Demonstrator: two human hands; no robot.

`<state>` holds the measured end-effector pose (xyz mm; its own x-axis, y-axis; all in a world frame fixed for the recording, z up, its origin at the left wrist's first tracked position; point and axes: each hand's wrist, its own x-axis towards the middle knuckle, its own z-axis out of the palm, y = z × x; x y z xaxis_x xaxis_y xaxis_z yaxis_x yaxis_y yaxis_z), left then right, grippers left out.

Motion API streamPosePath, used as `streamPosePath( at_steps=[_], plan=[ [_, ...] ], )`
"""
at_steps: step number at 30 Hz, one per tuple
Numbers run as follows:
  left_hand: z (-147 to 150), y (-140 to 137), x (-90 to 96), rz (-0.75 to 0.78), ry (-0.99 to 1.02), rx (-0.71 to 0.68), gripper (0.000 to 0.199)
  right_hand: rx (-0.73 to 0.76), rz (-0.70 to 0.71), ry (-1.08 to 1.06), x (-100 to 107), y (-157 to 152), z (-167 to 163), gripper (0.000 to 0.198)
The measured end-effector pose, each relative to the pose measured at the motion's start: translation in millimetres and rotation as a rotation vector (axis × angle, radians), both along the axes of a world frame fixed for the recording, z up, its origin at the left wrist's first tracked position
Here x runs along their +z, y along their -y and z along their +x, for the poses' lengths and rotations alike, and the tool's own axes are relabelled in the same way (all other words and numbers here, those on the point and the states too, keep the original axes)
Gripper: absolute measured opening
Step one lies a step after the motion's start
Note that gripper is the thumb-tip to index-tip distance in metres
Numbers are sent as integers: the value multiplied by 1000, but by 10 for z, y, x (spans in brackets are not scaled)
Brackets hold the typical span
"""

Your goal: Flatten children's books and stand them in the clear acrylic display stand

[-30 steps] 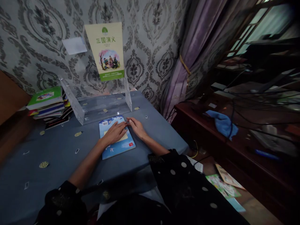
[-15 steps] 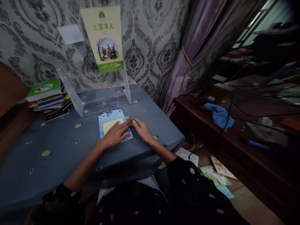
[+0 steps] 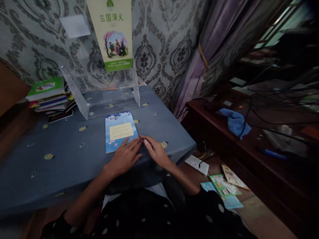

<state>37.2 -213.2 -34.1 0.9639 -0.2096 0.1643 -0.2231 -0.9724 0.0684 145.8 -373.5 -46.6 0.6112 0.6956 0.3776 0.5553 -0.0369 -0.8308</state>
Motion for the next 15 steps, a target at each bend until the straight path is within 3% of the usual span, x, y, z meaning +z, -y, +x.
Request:
streamPosePath(
  at_steps=[7, 15],
  plan=[
    [-159, 177, -172, 42, 79, 96, 52, 17, -60, 158, -40, 5, -29, 38],
    [-405, 106, -169, 34, 138, 182, 48, 22, -100, 332, -122, 0, -37, 35]
  ],
)
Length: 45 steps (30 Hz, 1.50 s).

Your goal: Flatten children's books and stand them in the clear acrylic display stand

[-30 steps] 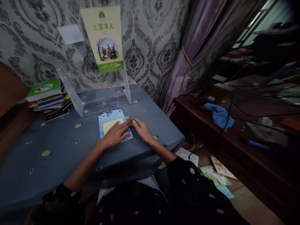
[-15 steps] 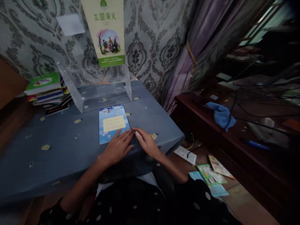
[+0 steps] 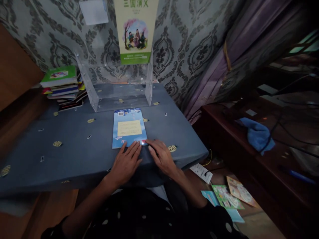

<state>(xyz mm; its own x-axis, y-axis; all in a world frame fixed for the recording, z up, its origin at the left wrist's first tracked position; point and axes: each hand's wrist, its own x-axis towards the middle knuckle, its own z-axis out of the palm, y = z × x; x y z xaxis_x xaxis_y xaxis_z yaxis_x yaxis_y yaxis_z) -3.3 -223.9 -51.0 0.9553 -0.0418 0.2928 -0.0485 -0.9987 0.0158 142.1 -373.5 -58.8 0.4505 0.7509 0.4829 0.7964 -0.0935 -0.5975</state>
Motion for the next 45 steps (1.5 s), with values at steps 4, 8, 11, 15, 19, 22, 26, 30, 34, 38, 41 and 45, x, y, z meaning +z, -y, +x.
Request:
streamPosePath(
  at_steps=[4, 8, 11, 15, 19, 22, 26, 30, 34, 38, 41, 45],
  plan=[
    [-165, -91, 2, -21, 9, 66, 50, -2, -17, 12, -36, -9, 7, 36],
    [-366, -203, -27, -34, 41, 130, 52, -1, -16, 24, -47, 0, 19, 36],
    [-494, -263, -54, -51, 71, 202, 52, -3, -30, 49, -30, 5, 16, 35],
    [-566, -283, -87, -56, 94, 254, 51, 59, -46, 108, 87, -123, -68, 33],
    [-558, -275, -128, -31, 137, 262, 46, 354, -119, 107, 296, -487, -265, 38],
    [-547, -275, -166, -10, 184, 254, 39, 528, -184, 141, 392, -797, -394, 40],
    [-530, -269, -195, 39, 229, 238, 35, 603, -250, 187, 366, -1071, -400, 37],
    [-495, -247, -181, 17, 246, 263, 37, 643, -284, 153, 325, -1196, -260, 37],
    [-463, -244, -140, 17, 255, 276, 38, 647, -381, 133, 382, -1300, -113, 40],
    [-450, -282, -103, 66, 279, 256, 38, 642, -442, 145, 434, -1430, 10, 41],
    [-439, -337, -93, 48, 258, 245, 37, 628, -433, 152, 417, -1524, 100, 40],
    [-379, -455, -78, 13, 218, 250, 36, 612, -392, 146, 367, -1613, 197, 38]
  ],
)
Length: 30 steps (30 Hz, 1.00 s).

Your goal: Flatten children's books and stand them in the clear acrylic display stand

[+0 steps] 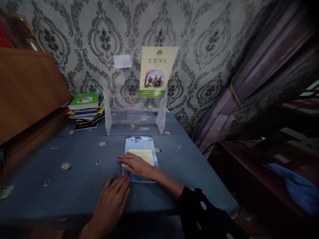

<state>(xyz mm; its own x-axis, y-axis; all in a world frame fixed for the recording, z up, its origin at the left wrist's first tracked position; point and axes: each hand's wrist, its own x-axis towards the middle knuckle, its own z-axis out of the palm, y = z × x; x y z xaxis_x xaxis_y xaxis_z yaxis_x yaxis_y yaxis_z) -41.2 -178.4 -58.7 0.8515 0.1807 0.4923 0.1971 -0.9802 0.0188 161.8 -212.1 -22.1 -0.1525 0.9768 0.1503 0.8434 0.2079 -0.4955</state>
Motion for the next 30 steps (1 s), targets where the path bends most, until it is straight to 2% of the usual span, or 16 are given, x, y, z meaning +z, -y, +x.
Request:
streamPosePath(
  at_steps=[6, 11, 16, 19, 24, 30],
  plan=[
    [230, -218, 158, -102, -90, -38, 31, -8, 35, -54, -36, -50, 34, 39],
    [436, -363, 289, -177, -146, -53, 25, -10, 52, -180, -25, -59, 81, 43],
    [596, -475, 284, -151, -120, -70, 26, -9, 35, -301, -16, -76, 156, 44],
    [690, -532, 255, -123, -126, -59, 25, -66, 66, -329, -59, -89, 186, 45],
    [860, -633, 224, -104, -145, -5, 22, -154, 147, -282, -163, -130, 279, 46],
    [1087, -763, 285, -169, -210, 68, 23, -223, 195, -225, -209, -203, 434, 42]
  ],
)
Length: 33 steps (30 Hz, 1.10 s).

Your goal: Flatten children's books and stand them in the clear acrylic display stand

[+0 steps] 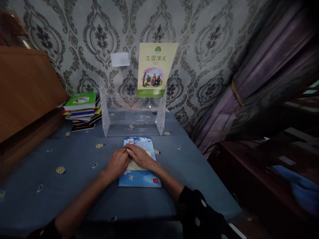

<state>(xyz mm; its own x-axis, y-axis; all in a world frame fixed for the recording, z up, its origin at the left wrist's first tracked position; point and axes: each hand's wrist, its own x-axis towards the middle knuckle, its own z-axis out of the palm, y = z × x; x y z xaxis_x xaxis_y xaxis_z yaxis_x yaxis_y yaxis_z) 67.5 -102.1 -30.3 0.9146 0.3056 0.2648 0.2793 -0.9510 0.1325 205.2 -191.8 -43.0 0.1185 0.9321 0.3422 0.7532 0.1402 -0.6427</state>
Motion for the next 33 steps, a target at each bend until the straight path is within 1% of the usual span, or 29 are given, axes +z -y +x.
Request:
streamPosePath(
  at_steps=[7, 11, 15, 20, 24, 28, 33],
  plan=[
    [276, -187, 80, -43, -47, 38, 28, -109, -11, 57, -7, -70, 136, 41],
    [429, -252, 87, -7, -81, 82, 33, -150, -49, 102, 22, -89, 197, 42],
    [535, -254, 64, 55, -91, 111, 31, -194, -78, 168, 53, -73, 224, 43],
    [559, -261, 7, 82, -47, 111, 30, -241, -106, 261, 8, -69, 240, 42],
    [548, -278, -20, 90, -27, 125, 29, -260, -105, 265, -33, -76, 248, 42],
    [551, -266, 9, 101, -33, 127, 29, -277, -119, 265, -18, -41, 269, 42],
    [559, -235, 68, 96, -61, 130, 31, -351, -156, 263, -8, 14, 339, 41]
  ],
)
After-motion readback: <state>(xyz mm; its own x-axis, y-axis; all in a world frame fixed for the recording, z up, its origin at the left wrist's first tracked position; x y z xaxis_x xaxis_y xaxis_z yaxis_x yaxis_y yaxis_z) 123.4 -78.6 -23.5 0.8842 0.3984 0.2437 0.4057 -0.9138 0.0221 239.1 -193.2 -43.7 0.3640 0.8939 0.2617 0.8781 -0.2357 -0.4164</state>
